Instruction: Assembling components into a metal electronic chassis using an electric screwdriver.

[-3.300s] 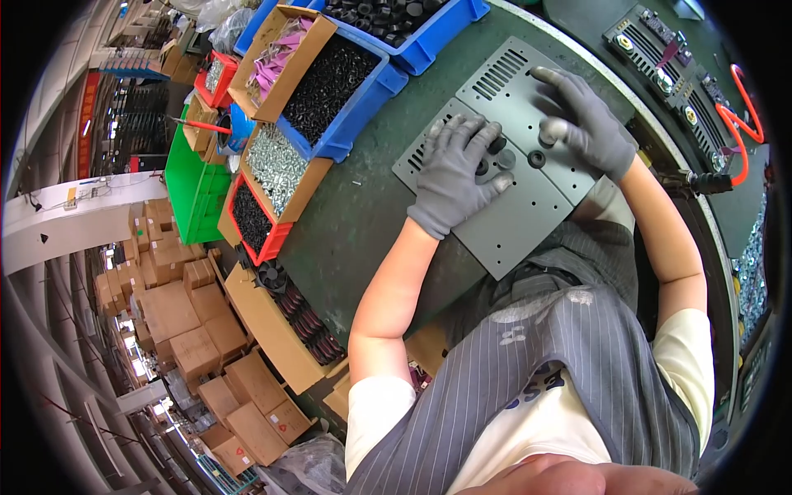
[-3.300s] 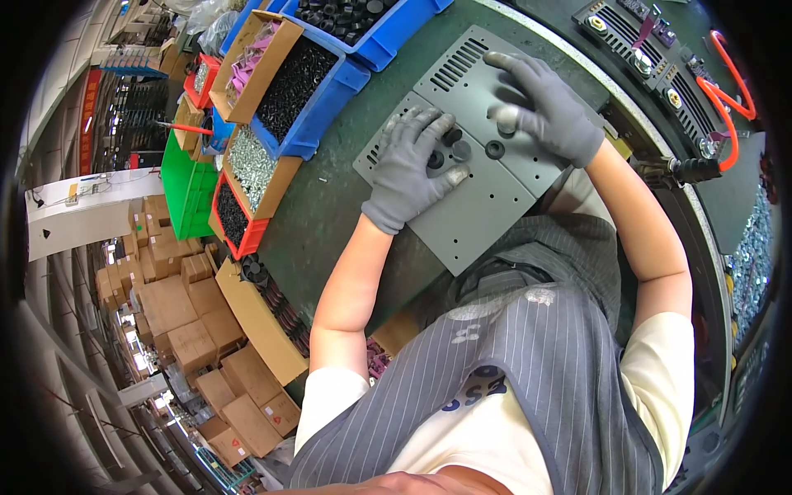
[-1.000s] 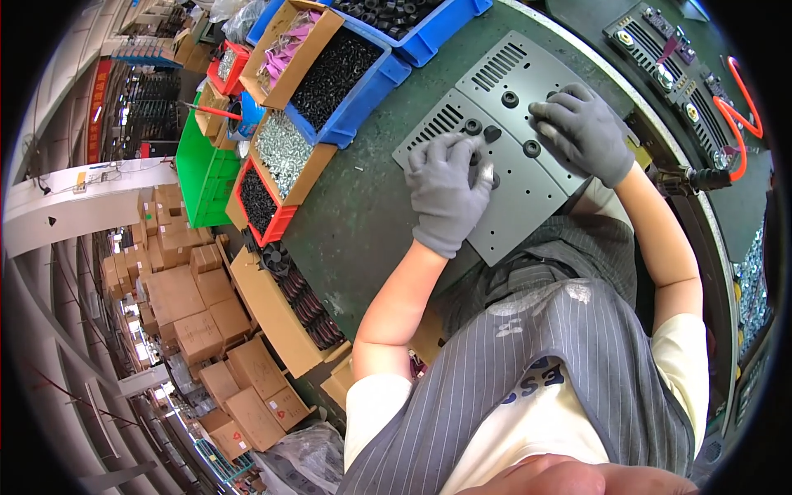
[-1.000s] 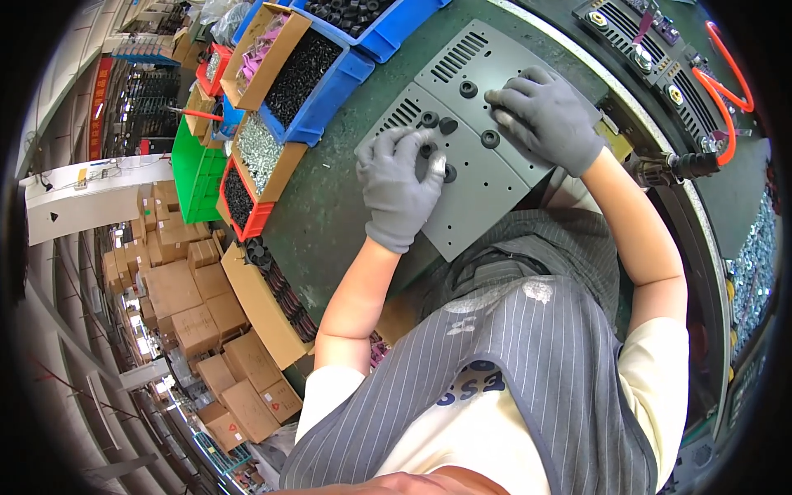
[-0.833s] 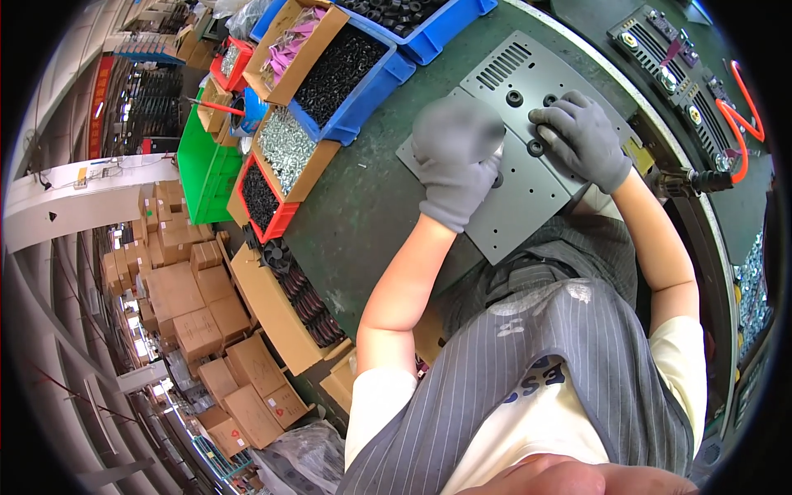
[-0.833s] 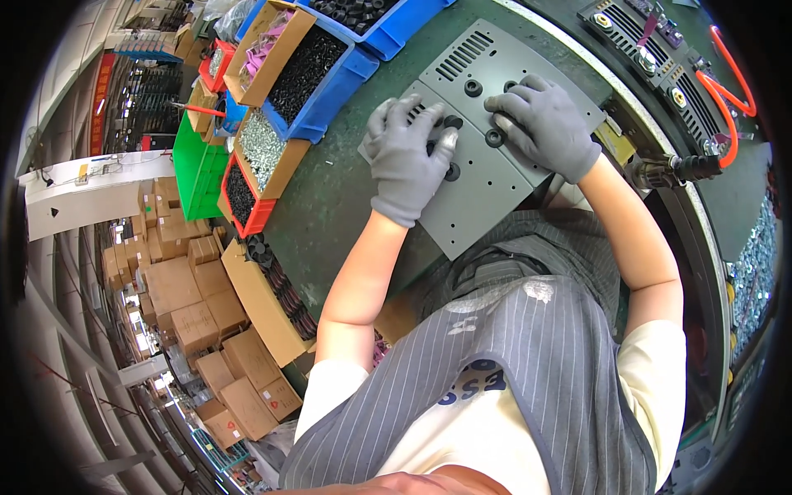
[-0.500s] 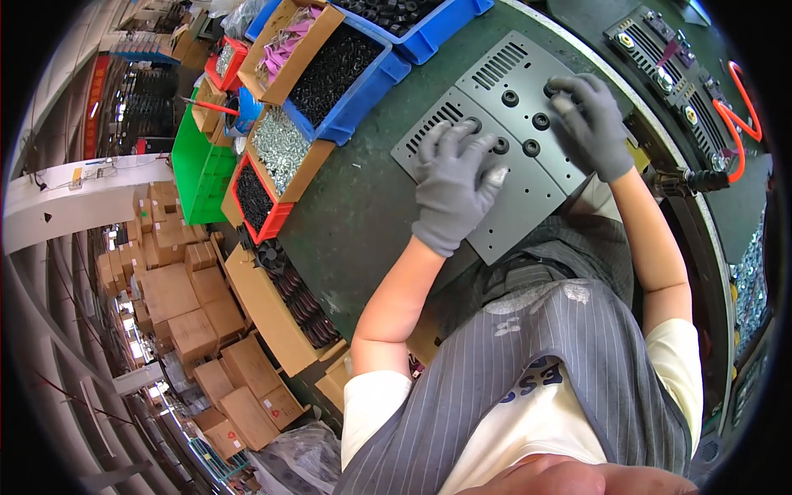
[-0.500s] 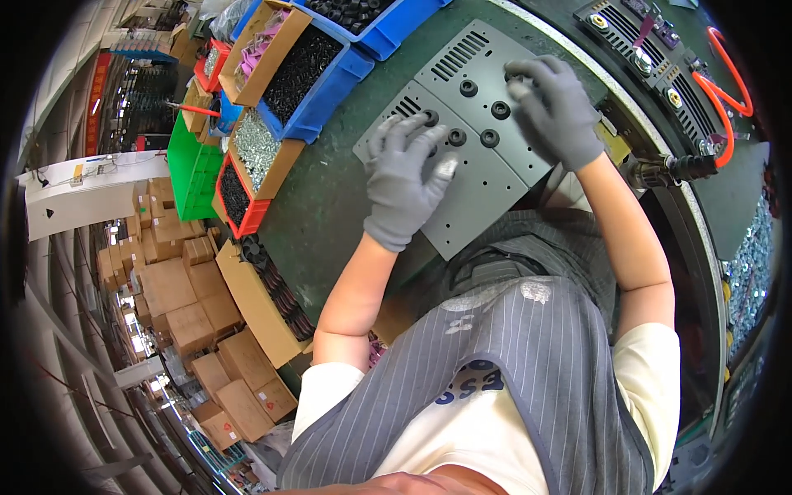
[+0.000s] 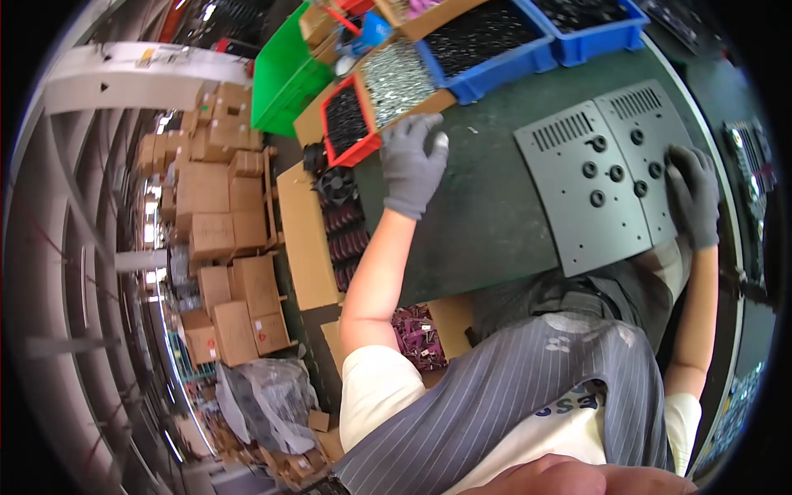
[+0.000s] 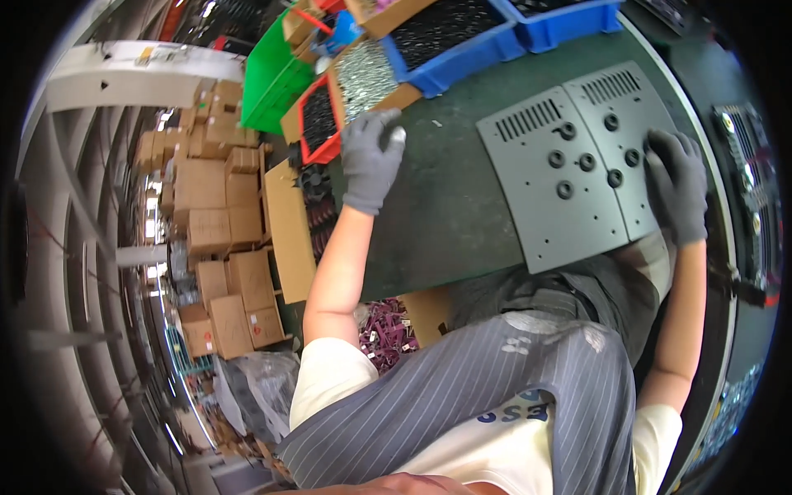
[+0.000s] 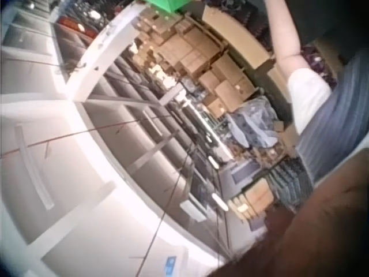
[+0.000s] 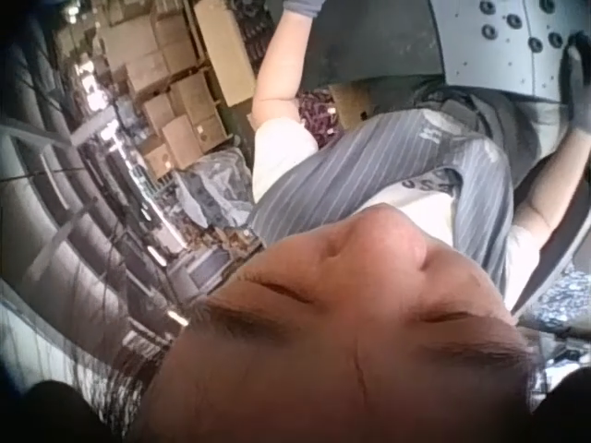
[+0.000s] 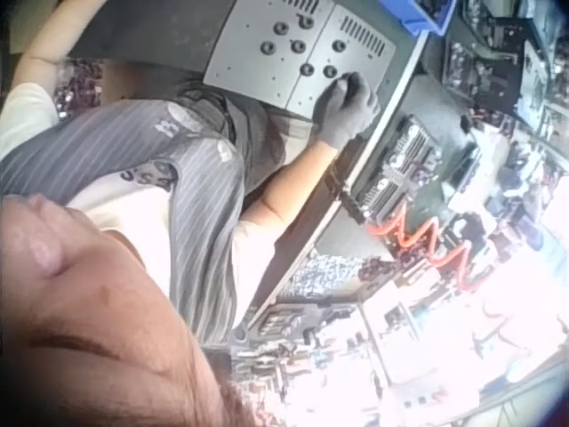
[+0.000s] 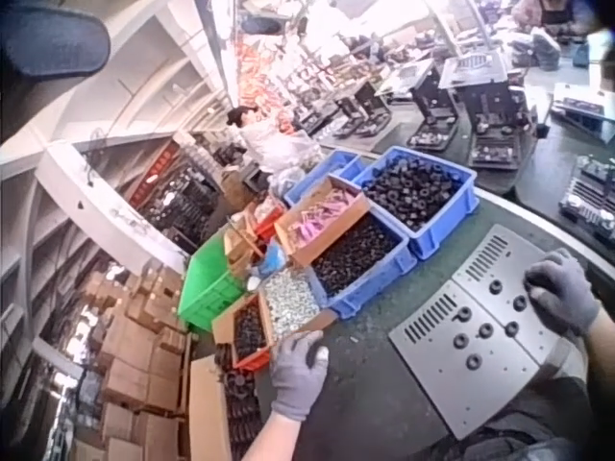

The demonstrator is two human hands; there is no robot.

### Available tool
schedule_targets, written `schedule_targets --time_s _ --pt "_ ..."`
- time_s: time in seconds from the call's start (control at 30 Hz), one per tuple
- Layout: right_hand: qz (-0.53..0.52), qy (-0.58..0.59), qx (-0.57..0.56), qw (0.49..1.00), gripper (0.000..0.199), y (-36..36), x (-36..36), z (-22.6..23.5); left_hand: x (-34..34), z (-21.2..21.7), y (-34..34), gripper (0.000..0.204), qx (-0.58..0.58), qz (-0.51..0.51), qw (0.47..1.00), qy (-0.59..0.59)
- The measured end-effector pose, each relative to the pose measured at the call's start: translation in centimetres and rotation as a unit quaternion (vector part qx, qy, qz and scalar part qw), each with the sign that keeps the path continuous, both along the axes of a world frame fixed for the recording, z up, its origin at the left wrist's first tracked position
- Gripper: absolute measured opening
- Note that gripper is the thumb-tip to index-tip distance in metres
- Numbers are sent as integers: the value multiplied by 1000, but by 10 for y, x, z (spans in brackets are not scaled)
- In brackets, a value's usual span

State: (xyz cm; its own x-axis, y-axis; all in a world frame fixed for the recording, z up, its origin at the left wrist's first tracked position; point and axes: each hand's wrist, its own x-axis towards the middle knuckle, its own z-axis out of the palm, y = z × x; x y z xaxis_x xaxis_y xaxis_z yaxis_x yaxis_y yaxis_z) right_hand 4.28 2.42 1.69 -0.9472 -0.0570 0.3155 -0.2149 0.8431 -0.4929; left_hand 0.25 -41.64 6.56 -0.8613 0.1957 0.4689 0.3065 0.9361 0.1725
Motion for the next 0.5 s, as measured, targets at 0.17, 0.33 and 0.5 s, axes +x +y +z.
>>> schedule_targets --time_s 0.17,0.33,0.5 --pt "-9 41 -297 954 34 4 8 -21 -51 15 -59 39 53 81 990 -101" --pt "-174 44 -657 733 46 52 76 -67 -116 8 -63 62 -60 110 966 -225" --pt "4 -254 -448 857 53 69 149 -19 -140 -4 -85 73 -64 113 915 -382"
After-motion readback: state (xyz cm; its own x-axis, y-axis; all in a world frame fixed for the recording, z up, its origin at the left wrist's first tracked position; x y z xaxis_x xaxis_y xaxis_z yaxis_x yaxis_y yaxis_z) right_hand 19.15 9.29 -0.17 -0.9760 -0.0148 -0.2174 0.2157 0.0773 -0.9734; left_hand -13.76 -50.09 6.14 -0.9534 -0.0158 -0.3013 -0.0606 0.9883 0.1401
